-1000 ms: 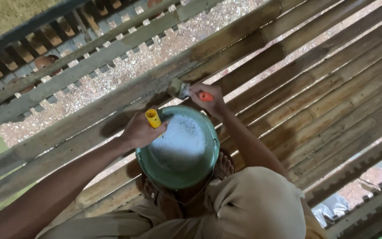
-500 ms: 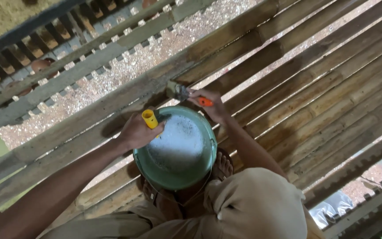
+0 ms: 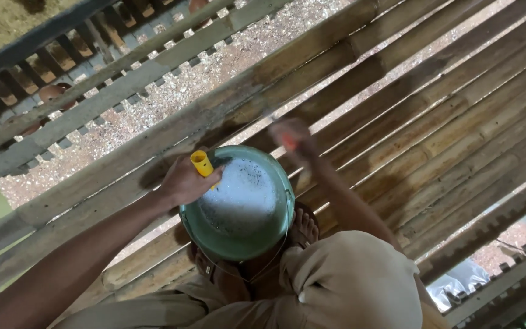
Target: The person sits on a wooden slat floor and uses a paintbrush to apply white paint to the wooden slats. They repeatedly dip the brush into a green bucket containing the paint and a yellow bottle, then brush the paint onto the floor surface.
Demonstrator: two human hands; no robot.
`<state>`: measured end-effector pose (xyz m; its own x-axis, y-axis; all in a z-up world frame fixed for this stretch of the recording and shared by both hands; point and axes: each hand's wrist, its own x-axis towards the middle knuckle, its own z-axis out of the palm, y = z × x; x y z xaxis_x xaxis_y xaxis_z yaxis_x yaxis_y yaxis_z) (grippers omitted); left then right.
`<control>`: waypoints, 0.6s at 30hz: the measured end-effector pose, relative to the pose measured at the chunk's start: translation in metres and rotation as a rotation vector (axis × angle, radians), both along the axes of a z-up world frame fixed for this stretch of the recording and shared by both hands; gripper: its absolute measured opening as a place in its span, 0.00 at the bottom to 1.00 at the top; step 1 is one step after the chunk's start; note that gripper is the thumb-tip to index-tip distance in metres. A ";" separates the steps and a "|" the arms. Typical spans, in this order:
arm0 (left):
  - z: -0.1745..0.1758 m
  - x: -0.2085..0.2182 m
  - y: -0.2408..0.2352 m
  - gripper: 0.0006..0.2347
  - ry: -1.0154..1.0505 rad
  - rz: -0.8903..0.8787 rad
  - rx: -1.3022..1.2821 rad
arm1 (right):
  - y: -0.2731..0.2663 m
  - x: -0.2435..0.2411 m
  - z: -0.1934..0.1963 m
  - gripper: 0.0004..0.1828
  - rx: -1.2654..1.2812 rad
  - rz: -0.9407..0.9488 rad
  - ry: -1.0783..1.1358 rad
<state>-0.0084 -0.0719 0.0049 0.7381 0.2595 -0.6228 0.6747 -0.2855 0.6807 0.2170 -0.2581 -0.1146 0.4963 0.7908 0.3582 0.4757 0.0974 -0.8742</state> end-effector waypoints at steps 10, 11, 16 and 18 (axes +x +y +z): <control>-0.025 -0.005 0.002 0.23 -0.027 0.007 0.055 | -0.042 0.062 -0.017 0.18 0.116 0.055 0.302; -0.019 -0.004 0.001 0.24 -0.039 0.004 0.038 | -0.052 0.084 -0.027 0.11 0.036 -0.165 0.003; -0.017 -0.004 0.001 0.22 -0.050 0.028 -0.002 | -0.051 0.091 -0.034 0.06 0.047 -0.543 -0.587; -0.023 -0.003 0.001 0.21 -0.008 0.020 0.034 | -0.041 0.053 -0.035 0.10 -0.038 -0.356 -0.392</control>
